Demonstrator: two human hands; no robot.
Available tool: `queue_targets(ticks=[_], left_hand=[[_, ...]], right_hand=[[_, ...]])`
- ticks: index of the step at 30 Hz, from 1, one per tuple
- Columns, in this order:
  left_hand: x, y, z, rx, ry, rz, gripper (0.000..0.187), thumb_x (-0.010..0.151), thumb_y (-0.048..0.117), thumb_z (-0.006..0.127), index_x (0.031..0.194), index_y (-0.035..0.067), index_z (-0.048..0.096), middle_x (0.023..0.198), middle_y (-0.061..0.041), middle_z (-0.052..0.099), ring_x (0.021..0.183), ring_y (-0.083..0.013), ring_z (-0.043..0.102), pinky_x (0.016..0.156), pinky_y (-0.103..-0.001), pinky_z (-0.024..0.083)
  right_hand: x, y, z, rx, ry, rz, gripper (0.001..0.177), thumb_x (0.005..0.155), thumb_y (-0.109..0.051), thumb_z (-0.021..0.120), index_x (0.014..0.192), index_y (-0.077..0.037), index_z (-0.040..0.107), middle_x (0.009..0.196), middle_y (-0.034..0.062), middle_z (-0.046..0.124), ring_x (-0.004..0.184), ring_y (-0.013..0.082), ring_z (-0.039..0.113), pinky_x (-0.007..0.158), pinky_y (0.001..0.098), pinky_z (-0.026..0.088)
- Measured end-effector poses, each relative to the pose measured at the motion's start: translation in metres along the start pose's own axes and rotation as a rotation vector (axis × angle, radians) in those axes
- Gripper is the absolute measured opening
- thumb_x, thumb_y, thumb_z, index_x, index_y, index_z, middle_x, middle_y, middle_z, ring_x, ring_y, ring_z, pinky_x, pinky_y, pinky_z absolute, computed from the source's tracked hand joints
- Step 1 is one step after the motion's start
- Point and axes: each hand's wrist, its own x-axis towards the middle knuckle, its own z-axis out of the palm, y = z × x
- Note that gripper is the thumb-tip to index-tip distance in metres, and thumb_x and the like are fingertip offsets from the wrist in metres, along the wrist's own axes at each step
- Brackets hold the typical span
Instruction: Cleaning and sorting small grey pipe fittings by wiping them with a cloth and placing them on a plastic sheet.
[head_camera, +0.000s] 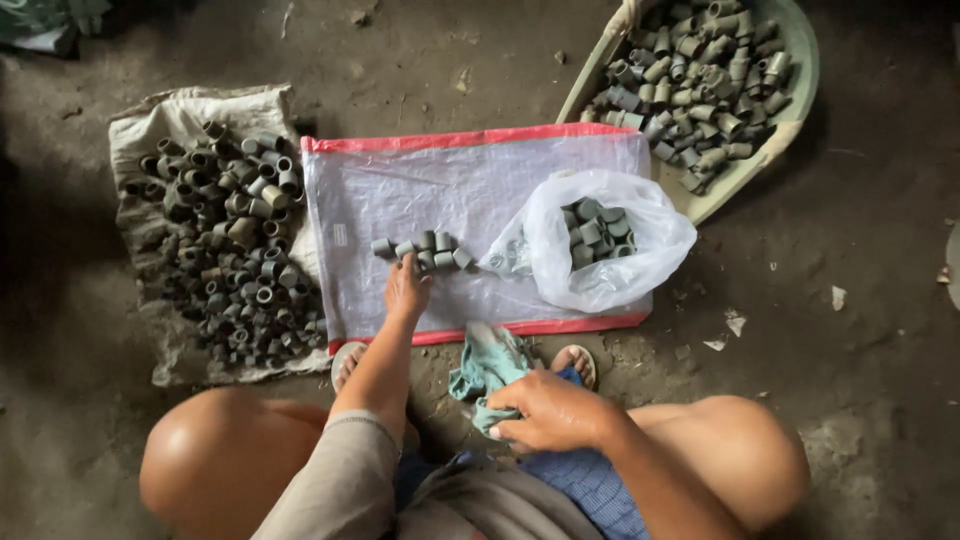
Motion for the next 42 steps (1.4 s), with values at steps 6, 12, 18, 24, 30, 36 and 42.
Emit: queue_targets(ticks=[6,12,18,24,30,36,42], left_hand=[[0.026,-0.048,0.059,-0.106,0.358,0.05,0.024,0.088,0.034,0.059,0.102,0.016,0.053,0.093,-0.017,0.063,0.087,-0.0446,0.061,0.073,-0.057,0.046],[-0.014,-0.008,0.024,-0.663,0.269,-0.323,0.039,0.071,0.027,0.08,0.102,0.018,0.058,0.095,-0.012,0.067,0.099,-0.0324,0.069,0.088,-0.043,0.053],[-0.088,0.083,-0.017,-1.449,-0.239,-0.186,0.033,0.087,0.037,0.054,0.103,0.013,0.068,0.083,-0.009,0.06,0.066,-0.0224,0.069,0.056,-0.025,0.058],[-0.151,0.16,-0.107,-1.075,-0.178,0.261,0.032,0.094,0.025,0.043,0.095,0.005,0.068,0.065,-0.011,0.046,0.057,-0.0244,0.051,0.049,-0.031,0.043],[-0.18,0.152,-0.117,-0.835,-0.178,0.58,0.028,0.111,0.024,0.037,0.113,0.007,0.06,0.085,-0.02,0.059,0.08,-0.0325,0.058,0.077,-0.046,0.05],[-0.19,0.158,-0.085,-1.604,-0.512,0.407,0.046,0.108,0.032,0.052,0.143,0.003,0.055,0.086,-0.018,0.068,0.068,-0.0215,0.068,0.056,-0.026,0.047],[-0.182,0.157,-0.086,-1.458,0.057,0.471,0.03,0.087,-0.004,0.078,0.104,0.01,0.057,0.106,-0.004,0.067,0.098,-0.014,0.064,0.086,-0.029,0.051]], right_hand=[[0.011,0.012,-0.003,-0.005,0.064,0.034,0.034,0.093,-0.026,0.068,0.07,-0.012,0.046,0.065,0.0032,0.056,0.067,0.0142,0.051,0.068,0.0357,0.039],[-0.005,-0.01,-0.036,0.27,0.258,0.072,0.014,0.088,-0.016,0.065,0.085,-0.009,0.077,0.064,0.0011,0.067,0.062,0.0159,0.057,0.059,0.0326,0.049],[0.024,0.018,-0.043,0.304,0.648,0.035,0.026,0.096,-0.018,0.064,0.113,-0.005,0.08,0.088,0.0153,0.081,0.077,0.017,0.066,0.078,0.0419,0.058],[0.043,0.036,-0.013,0.16,0.732,-0.054,0.031,0.099,-0.026,0.066,0.127,-0.016,0.075,0.112,0.011,0.079,0.107,0.0256,0.073,0.093,0.0437,0.058],[0.061,0.082,-0.001,0.128,0.741,-0.142,0.014,0.093,-0.018,0.071,0.082,-0.01,0.075,0.064,0.0062,0.07,0.067,0.0129,0.064,0.065,0.0349,0.052],[0.034,0.006,-0.01,0.565,0.976,-0.208,0.017,0.088,-0.018,0.084,0.074,-0.013,0.076,0.053,-0.0002,0.069,0.053,0.0024,0.059,0.054,0.0181,0.048],[0.035,-0.019,0.006,0.237,1.161,-0.192,0.032,0.104,-0.032,0.067,0.084,-0.007,0.07,0.075,0.0143,0.067,0.076,0.0302,0.068,0.073,0.0393,0.054]])
